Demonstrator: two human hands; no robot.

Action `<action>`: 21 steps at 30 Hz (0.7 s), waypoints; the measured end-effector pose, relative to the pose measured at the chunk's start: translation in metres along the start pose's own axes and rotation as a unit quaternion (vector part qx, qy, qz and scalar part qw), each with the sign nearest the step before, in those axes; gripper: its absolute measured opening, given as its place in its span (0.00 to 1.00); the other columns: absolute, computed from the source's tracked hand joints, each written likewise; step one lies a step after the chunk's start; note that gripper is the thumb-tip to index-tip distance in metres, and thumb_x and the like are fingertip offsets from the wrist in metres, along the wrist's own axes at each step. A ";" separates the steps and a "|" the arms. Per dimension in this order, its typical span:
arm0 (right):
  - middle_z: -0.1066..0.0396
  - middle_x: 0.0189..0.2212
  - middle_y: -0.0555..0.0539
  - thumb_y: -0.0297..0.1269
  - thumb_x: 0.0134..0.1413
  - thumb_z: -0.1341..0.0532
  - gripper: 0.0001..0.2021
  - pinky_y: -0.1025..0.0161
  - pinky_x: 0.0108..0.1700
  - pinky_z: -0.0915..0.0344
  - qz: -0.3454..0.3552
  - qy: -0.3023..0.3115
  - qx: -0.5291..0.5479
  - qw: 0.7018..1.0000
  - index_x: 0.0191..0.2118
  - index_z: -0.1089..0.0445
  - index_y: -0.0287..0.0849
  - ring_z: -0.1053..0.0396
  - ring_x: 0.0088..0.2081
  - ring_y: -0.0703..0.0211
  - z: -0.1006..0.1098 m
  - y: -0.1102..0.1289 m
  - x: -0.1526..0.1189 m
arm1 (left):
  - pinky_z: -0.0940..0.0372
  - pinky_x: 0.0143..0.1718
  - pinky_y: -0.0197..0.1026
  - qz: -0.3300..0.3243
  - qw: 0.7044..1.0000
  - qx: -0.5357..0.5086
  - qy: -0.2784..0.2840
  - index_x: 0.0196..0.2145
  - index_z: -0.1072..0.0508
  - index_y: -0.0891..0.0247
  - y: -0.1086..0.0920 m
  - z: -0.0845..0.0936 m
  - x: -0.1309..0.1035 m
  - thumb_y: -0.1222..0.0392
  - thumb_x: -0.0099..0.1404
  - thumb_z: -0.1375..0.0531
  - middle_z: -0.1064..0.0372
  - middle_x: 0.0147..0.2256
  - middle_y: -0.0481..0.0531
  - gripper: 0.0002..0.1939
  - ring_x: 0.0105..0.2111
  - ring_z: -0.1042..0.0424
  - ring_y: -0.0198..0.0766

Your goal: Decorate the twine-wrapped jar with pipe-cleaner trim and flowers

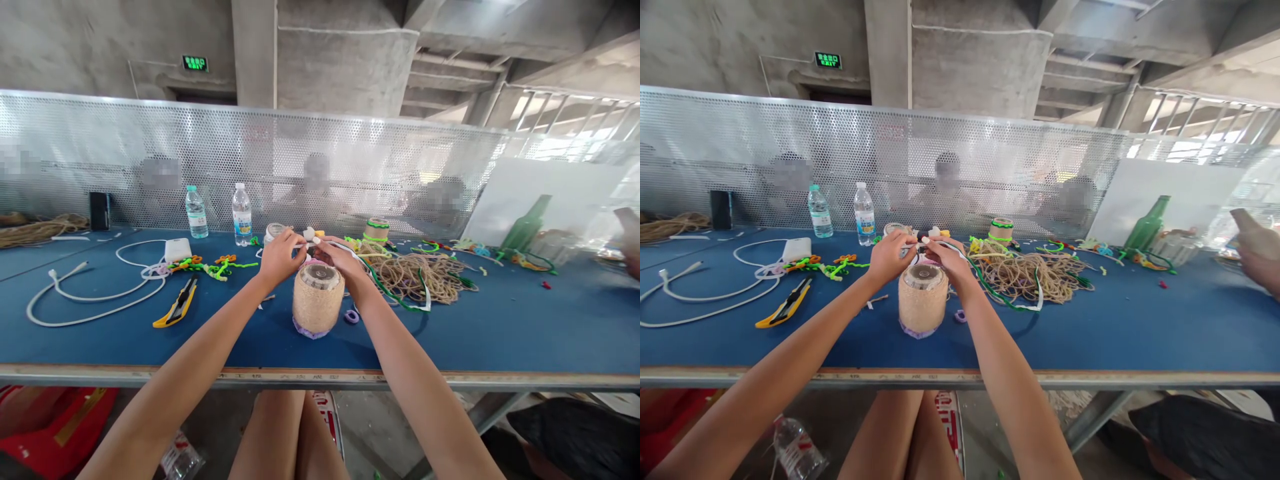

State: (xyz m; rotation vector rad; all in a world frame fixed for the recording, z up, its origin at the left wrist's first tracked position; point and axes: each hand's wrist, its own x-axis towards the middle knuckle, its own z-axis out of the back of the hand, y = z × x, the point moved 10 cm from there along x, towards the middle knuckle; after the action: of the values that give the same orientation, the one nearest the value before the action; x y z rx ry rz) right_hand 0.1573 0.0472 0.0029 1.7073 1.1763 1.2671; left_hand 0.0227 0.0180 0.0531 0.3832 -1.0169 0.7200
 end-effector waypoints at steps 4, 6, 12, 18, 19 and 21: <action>0.27 0.23 0.51 0.38 0.33 0.31 0.11 0.66 0.33 0.32 0.000 0.006 -0.027 1.000 0.28 0.26 0.40 0.29 0.27 0.63 -0.002 -0.002 0.001 | 0.35 0.35 0.37 0.005 1.000 0.003 0.004 0.35 0.28 0.62 -0.001 0.001 0.000 0.60 0.63 0.44 0.30 0.35 0.51 0.06 0.37 0.29 0.40; 0.27 0.23 0.51 0.37 0.35 0.33 0.09 0.67 0.32 0.33 0.007 0.005 -0.046 0.999 0.27 0.27 0.40 0.29 0.27 0.63 -0.001 -0.001 0.002 | 0.35 0.36 0.37 0.005 1.000 0.005 0.007 0.35 0.28 0.62 -0.002 0.001 0.000 0.60 0.63 0.44 0.30 0.35 0.51 0.06 0.38 0.29 0.40; 0.27 0.24 0.49 0.40 0.40 0.36 0.09 0.66 0.31 0.33 0.028 0.020 -0.115 0.993 0.28 0.27 0.41 0.29 0.27 0.62 0.000 -0.003 0.007 | 0.35 0.35 0.37 -0.002 1.000 0.015 0.016 0.42 0.27 0.61 -0.003 0.000 0.000 0.60 0.64 0.44 0.30 0.37 0.52 0.10 0.37 0.29 0.40; 0.28 0.22 0.49 0.39 0.42 0.38 0.07 0.67 0.30 0.35 0.066 0.036 -0.222 0.972 0.26 0.27 0.40 0.30 0.27 0.61 0.004 -0.005 0.019 | 0.35 0.37 0.38 -0.020 0.999 0.035 0.021 0.36 0.27 0.62 -0.008 -0.003 0.000 0.60 0.65 0.44 0.30 0.36 0.52 0.07 0.39 0.30 0.40; 0.28 0.22 0.49 0.39 0.42 0.38 0.07 0.66 0.30 0.36 0.073 0.035 -0.240 0.967 0.26 0.27 0.40 0.31 0.27 0.61 0.004 -0.004 0.020 | 0.35 0.36 0.38 -0.020 0.999 0.040 0.019 0.36 0.27 0.63 -0.008 -0.003 -0.001 0.60 0.66 0.45 0.31 0.36 0.52 0.07 0.39 0.30 0.40; 0.29 0.22 0.49 0.39 0.42 0.39 0.07 0.67 0.30 0.37 0.091 0.026 -0.275 0.957 0.25 0.27 0.41 0.31 0.28 0.60 0.004 0.000 0.022 | 0.35 0.35 0.37 -0.019 0.998 0.051 0.014 0.36 0.28 0.63 -0.008 -0.003 -0.002 0.60 0.67 0.45 0.31 0.36 0.53 0.07 0.38 0.30 0.40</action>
State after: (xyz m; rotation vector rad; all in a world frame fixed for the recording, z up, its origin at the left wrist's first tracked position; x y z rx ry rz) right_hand 0.1634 0.0680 0.0086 1.3868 0.6137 1.5791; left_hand 0.0299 0.0135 0.0505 0.4792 -0.9466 0.7429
